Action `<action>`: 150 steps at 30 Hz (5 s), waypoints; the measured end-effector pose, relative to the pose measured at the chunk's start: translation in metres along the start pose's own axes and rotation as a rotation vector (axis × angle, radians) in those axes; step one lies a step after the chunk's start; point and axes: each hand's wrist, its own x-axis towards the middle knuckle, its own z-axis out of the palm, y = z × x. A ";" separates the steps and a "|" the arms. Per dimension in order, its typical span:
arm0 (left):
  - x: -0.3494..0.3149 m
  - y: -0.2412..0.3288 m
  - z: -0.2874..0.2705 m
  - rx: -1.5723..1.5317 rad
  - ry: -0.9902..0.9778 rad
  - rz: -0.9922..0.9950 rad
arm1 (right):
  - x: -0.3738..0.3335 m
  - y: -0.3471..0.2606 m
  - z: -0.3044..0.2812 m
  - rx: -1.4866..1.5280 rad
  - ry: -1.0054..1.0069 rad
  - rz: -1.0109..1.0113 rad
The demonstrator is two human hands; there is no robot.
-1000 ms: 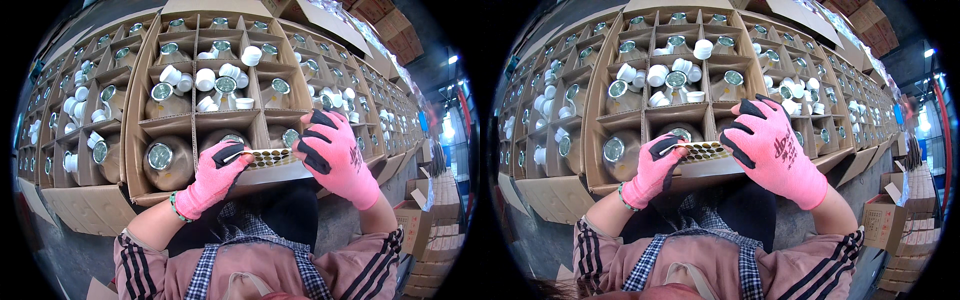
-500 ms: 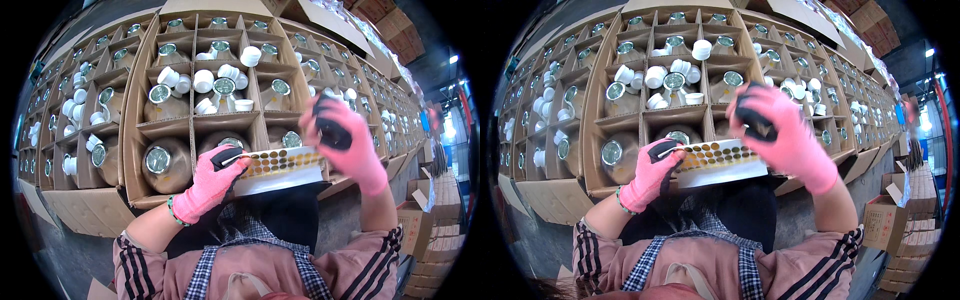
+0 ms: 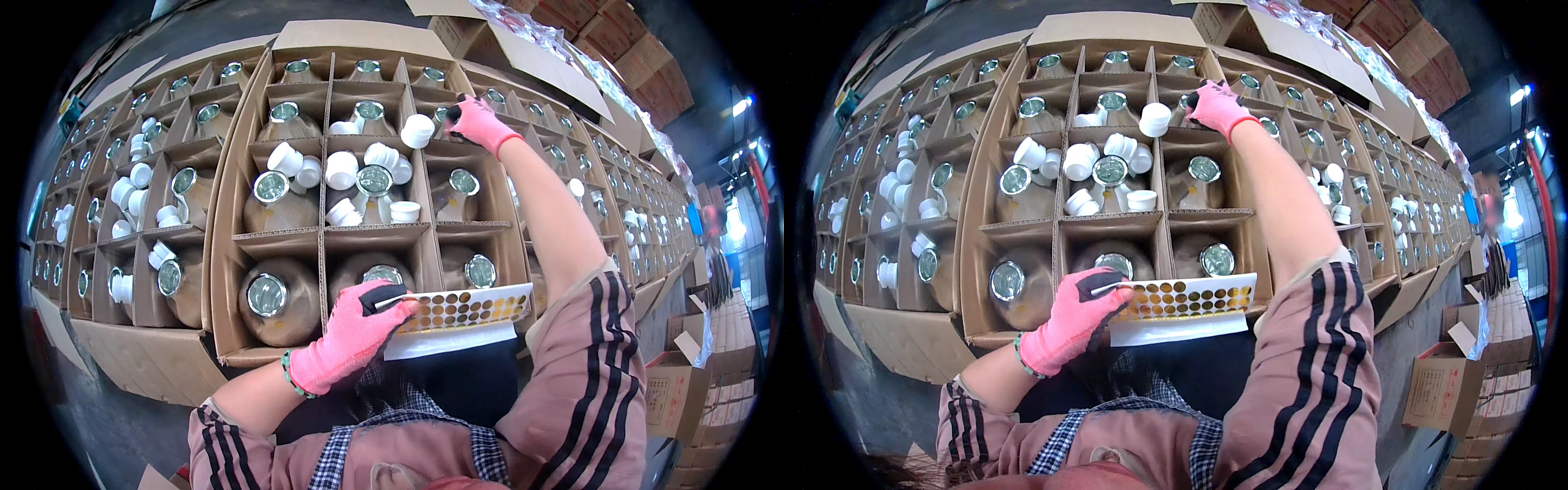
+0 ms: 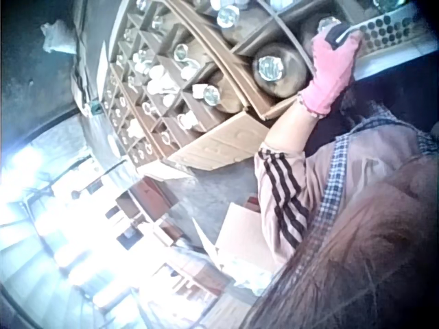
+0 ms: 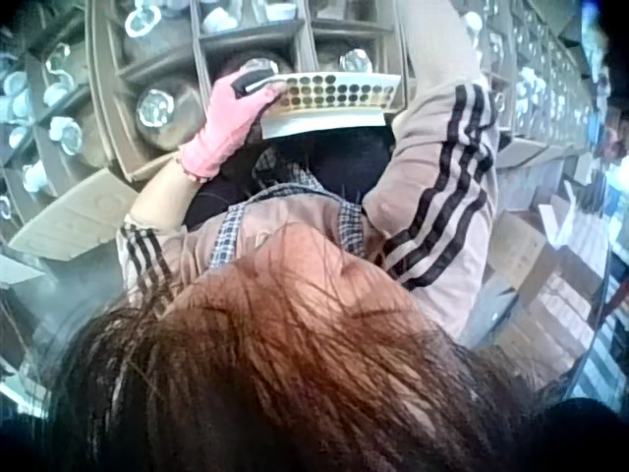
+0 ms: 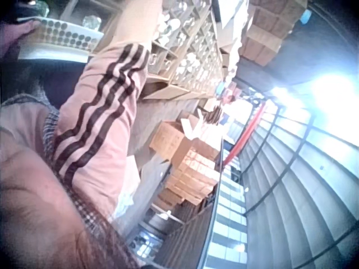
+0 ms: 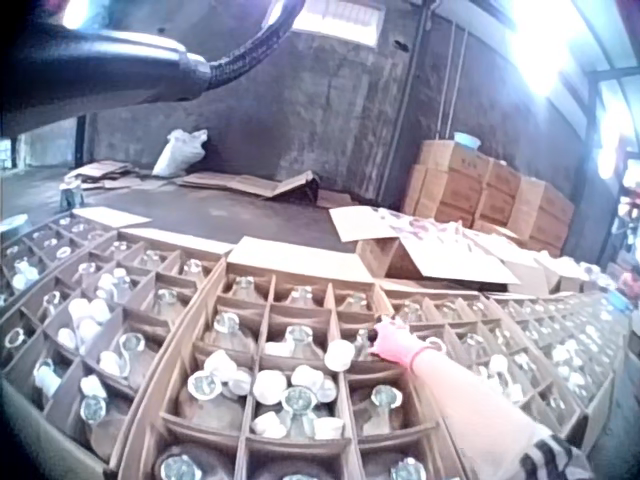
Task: The person applies round gold stickers to the necks of glass jars arranged in cardboard boxes. They peel stickers from a sheet and press them onto each jar one by one, working across multiple boxes in a warehouse setting.
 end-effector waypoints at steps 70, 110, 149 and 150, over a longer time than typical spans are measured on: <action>0.000 -0.005 0.000 0.055 0.048 0.171 | -0.260 -0.102 -0.084 0.251 0.175 -0.501; -0.002 -0.009 -0.003 0.192 -0.016 0.258 | 0.040 -0.139 0.005 -0.577 -0.157 -0.688; 0.000 -0.011 0.002 0.226 -0.071 0.424 | -0.266 -0.110 -0.083 0.251 -0.013 -0.378; -0.001 -0.010 0.003 0.228 -0.069 0.431 | -0.268 -0.111 -0.083 0.233 0.001 -0.372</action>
